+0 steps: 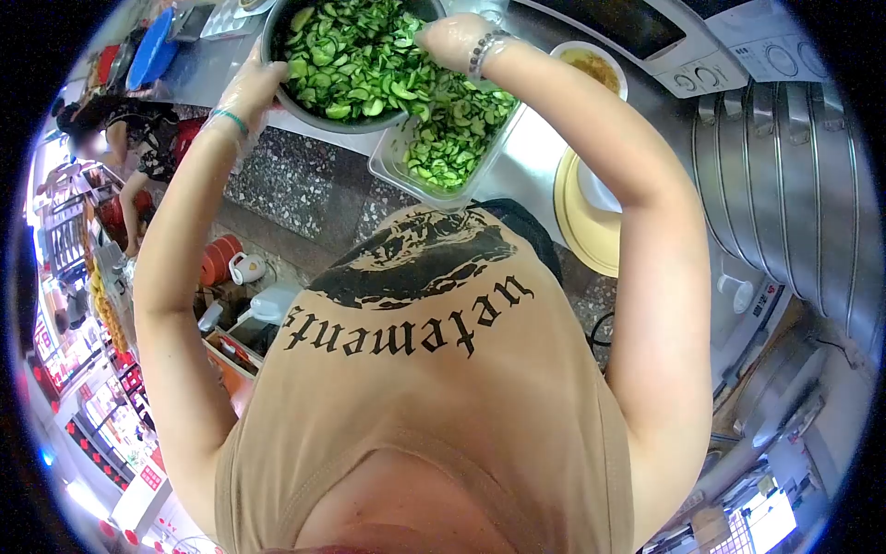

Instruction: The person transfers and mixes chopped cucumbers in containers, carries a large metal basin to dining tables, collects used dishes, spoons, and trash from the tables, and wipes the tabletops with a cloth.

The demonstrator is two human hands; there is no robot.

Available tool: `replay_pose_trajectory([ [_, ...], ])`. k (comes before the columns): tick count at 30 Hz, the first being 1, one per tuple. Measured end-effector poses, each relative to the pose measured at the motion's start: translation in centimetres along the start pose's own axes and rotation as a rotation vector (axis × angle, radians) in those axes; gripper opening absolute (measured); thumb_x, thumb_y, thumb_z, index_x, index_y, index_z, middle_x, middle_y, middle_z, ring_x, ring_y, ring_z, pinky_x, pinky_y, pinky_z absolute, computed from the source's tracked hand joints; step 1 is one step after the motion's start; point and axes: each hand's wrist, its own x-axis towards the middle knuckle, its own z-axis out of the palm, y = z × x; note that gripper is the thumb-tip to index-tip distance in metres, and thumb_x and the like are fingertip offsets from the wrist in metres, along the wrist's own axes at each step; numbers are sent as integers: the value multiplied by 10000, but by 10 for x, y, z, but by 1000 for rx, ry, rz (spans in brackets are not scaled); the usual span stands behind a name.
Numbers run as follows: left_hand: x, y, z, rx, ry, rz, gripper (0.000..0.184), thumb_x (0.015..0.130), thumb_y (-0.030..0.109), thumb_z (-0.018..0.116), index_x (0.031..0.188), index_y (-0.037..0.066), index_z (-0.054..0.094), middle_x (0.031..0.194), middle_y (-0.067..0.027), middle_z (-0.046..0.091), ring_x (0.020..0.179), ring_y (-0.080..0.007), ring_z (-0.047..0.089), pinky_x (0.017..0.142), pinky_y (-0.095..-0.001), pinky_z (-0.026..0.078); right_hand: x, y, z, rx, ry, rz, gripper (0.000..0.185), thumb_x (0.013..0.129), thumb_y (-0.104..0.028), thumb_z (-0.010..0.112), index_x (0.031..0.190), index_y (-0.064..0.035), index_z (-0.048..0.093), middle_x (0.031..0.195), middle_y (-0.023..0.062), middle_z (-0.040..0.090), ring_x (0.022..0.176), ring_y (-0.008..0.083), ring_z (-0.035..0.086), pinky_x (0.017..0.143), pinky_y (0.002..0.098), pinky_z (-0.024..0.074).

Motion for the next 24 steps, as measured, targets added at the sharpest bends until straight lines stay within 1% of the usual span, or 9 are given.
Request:
replay_pose_trajectory([
  [4, -3, -7, 1, -68, 26, -22, 606, 797, 63, 493, 1380, 134, 348, 1001, -104, 586, 767, -149, 569, 570, -290, 484, -22, 3, -11, -4, -21, -24, 185, 836, -67, 485, 979, -88, 599, 879, 120, 668, 853, 281, 661, 719, 400, 537],
  [8, -2, -15, -1, -133, 23, -3, 608, 792, 59, 499, 1377, 129, 348, 999, -101, 585, 758, -146, 566, 573, -281, 480, -40, 21, -16, 18, 114, -183, 206, 836, -71, 480, 990, -79, 617, 879, 125, 671, 827, 281, 668, 710, 398, 543],
  [10, -1, -14, -1, -78, -5, 24, 606, 798, 62, 496, 1381, 127, 341, 1017, -98, 580, 760, -146, 567, 573, -282, 479, -52, 22, -47, 83, 37, -71, 205, 793, -156, 522, 907, -74, 671, 807, 138, 669, 748, 286, 663, 649, 414, 526],
  [14, -8, -3, 2, -38, -10, 14, 599, 811, 76, 485, 1387, 125, 329, 1000, -102, 586, 761, -155, 575, 563, -289, 480, -29, 33, -16, 36, 305, 58, 165, 774, -110, 522, 865, -64, 652, 712, 153, 648, 689, 294, 660, 595, 431, 519],
  [16, -14, 3, 2, -60, 0, 19, 598, 808, 75, 484, 1385, 123, 331, 1000, -104, 585, 765, -158, 578, 566, -292, 486, -8, 12, -19, 16, 89, 200, 164, 776, -105, 508, 847, -54, 647, 699, 155, 647, 683, 305, 661, 585, 438, 520],
  [17, -16, 5, 3, -84, 6, 24, 598, 806, 74, 484, 1383, 122, 332, 1001, -105, 585, 770, -162, 580, 569, -295, 492, 12, 6, 6, -16, 122, 122, 193, 829, -70, 492, 953, -51, 640, 883, 137, 676, 828, 279, 670, 717, 389, 546],
  [18, -14, 4, 2, -84, 7, 24, 598, 806, 74, 484, 1383, 122, 332, 1001, -105, 585, 770, -162, 580, 569, -295, 492, 15, -10, 8, 83, 62, 178, 175, 831, -87, 505, 908, -33, 653, 891, 144, 681, 834, 281, 671, 730, 384, 546],
  [21, -1, -9, -3, 20, 25, 20, 602, 800, 61, 479, 1381, 124, 335, 1017, -109, 581, 767, -165, 580, 575, -295, 501, 16, -19, 17, 97, 66, 104, 181, 841, -109, 512, 945, -50, 648, 865, 134, 680, 819, 286, 670, 736, 388, 544],
  [24, 2, -20, -2, 60, 76, 117, 603, 798, 48, 481, 1378, 124, 338, 1017, -112, 581, 766, -167, 580, 579, -296, 505, 7, -16, 19, 113, -9, -47, 199, 854, -127, 505, 988, -71, 641, 842, 123, 676, 806, 287, 668, 736, 401, 539],
])
